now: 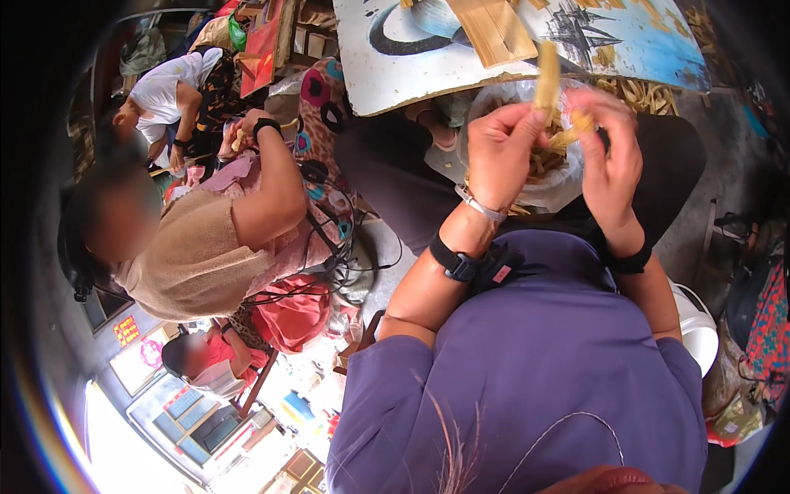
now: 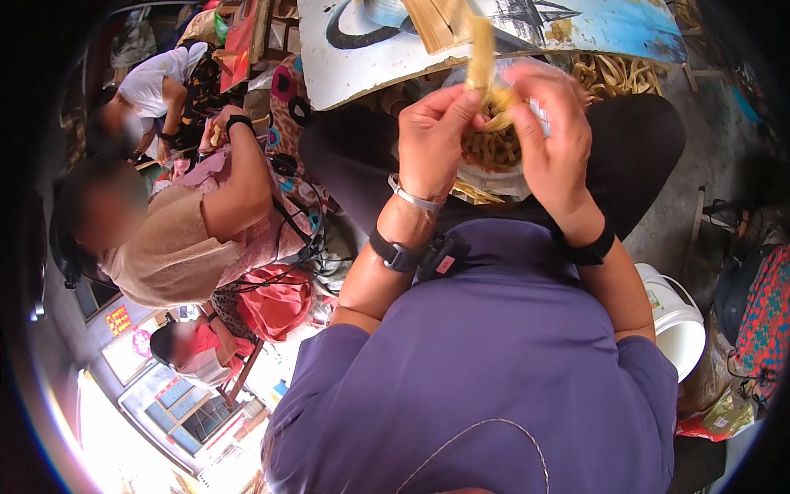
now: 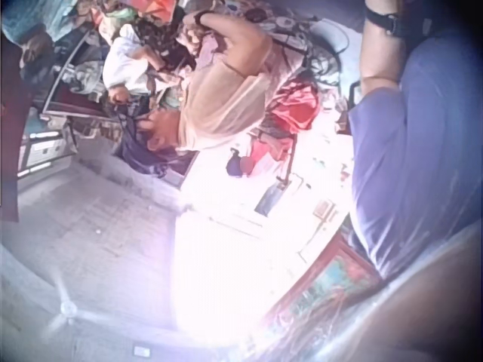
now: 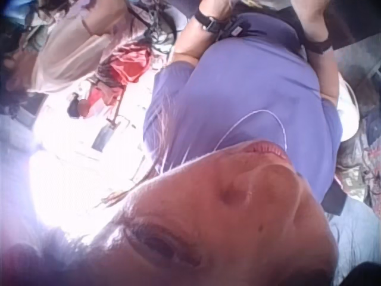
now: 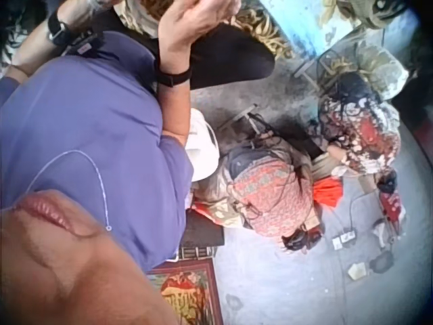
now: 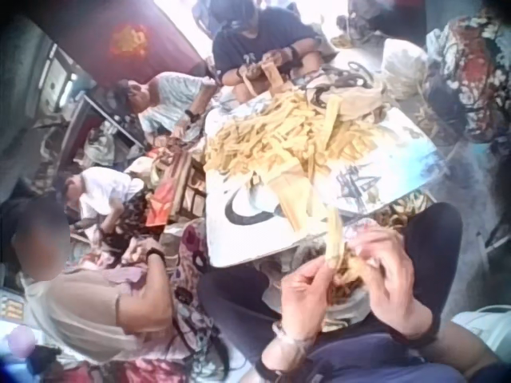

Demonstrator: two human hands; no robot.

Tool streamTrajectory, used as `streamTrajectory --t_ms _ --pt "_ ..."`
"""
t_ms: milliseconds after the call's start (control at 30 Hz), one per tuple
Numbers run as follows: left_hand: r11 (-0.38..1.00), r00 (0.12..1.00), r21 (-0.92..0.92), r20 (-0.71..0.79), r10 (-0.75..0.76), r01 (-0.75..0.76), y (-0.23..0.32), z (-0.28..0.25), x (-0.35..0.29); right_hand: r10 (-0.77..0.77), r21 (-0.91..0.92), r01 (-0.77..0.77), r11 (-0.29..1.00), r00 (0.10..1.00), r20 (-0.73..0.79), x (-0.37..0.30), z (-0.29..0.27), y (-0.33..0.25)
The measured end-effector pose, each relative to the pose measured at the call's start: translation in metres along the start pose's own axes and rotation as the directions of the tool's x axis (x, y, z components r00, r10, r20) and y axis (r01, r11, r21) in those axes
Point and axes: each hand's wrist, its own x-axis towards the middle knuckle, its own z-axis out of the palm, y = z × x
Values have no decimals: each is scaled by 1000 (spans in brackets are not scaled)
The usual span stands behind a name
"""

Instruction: The person sits and repeatedly folds and twists thin, dried strips of plant material by hand. They pick up strips from a pile on a board, fold them into small bundles, and place them back down, continuing the process throughout the clip.

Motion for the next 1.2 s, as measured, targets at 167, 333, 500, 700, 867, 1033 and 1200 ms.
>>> streamTrajectory --t_ms 167,333,500,700,867,1033,1200 --pt "909 945 260 73 319 -326 3 12 -11 -50 -202 70 977 993 106 16 -10 -9" --pt "699 851 592 -41 524 -402 5 20 -14 194 -13 -194 981 979 56 0 0 0" --pt "291 617 739 209 759 -608 -1 14 -5 111 -1 -115 993 955 276 -1 -18 12" --pt "662 837 552 132 530 -507 3 12 -12 195 354 -396 847 852 487 -3 -41 12" --pt "684 840 552 56 540 -477 1 13 -8 327 647 -649 401 761 560 -18 -30 20" --pt "808 894 391 103 437 -440 9 7 -9 504 558 -668 492 741 443 -23 -24 23" --pt "941 956 206 -67 287 -268 3 7 -12 298 452 -551 702 803 517 -13 -25 19"
